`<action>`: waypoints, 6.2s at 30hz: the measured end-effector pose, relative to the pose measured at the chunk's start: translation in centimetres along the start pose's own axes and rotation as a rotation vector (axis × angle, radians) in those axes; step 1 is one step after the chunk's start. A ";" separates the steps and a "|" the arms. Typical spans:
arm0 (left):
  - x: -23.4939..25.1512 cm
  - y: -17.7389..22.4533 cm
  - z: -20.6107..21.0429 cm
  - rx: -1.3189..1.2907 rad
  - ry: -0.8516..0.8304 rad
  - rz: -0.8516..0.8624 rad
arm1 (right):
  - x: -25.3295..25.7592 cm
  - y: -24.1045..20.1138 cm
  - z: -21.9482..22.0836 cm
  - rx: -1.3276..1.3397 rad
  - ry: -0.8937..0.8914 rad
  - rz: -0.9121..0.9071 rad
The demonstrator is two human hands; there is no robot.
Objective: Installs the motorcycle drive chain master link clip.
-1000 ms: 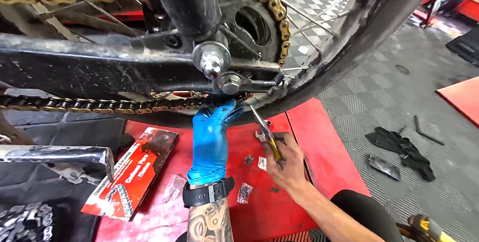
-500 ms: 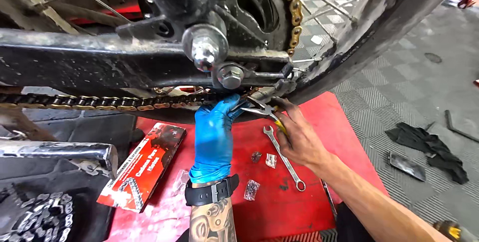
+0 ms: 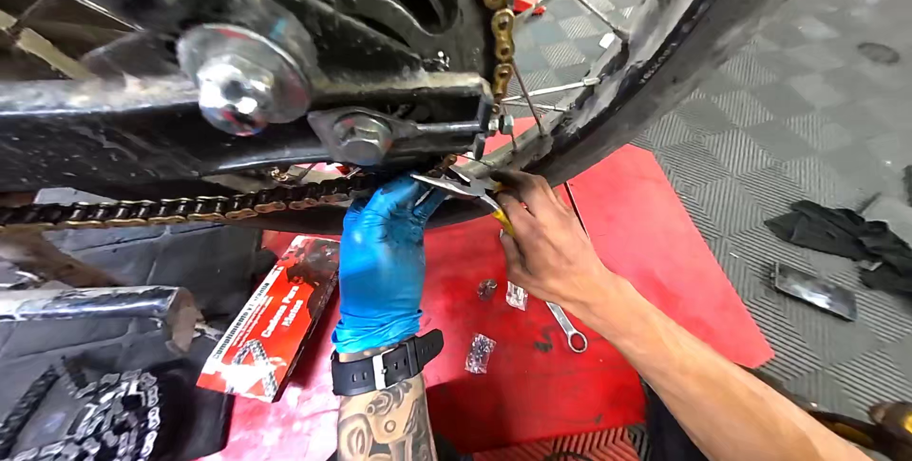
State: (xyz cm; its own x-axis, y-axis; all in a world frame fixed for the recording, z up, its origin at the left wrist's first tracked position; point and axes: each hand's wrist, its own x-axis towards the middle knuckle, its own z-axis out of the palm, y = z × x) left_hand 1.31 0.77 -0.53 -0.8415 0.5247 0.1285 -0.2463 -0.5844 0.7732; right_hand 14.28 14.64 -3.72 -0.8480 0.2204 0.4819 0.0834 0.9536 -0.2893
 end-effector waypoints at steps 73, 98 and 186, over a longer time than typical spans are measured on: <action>-0.6 -2.0 0.1 -0.047 -0.041 0.083 | 0.5 -1.2 3.8 0.005 0.158 0.168; -2.4 -4.8 3.9 0.405 0.115 0.219 | 1.1 -2.5 3.7 0.007 0.096 0.277; -0.7 -1.5 1.2 0.030 0.018 0.157 | -2.8 -1.9 -4.9 1.412 -0.448 0.471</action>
State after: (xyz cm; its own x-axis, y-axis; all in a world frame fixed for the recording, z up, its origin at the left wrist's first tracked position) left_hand 2.83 2.05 -1.05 -0.8768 0.4174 0.2386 -0.0967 -0.6391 0.7630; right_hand 19.12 13.21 -0.46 -0.9909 0.1108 -0.0763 0.0532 -0.1982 -0.9787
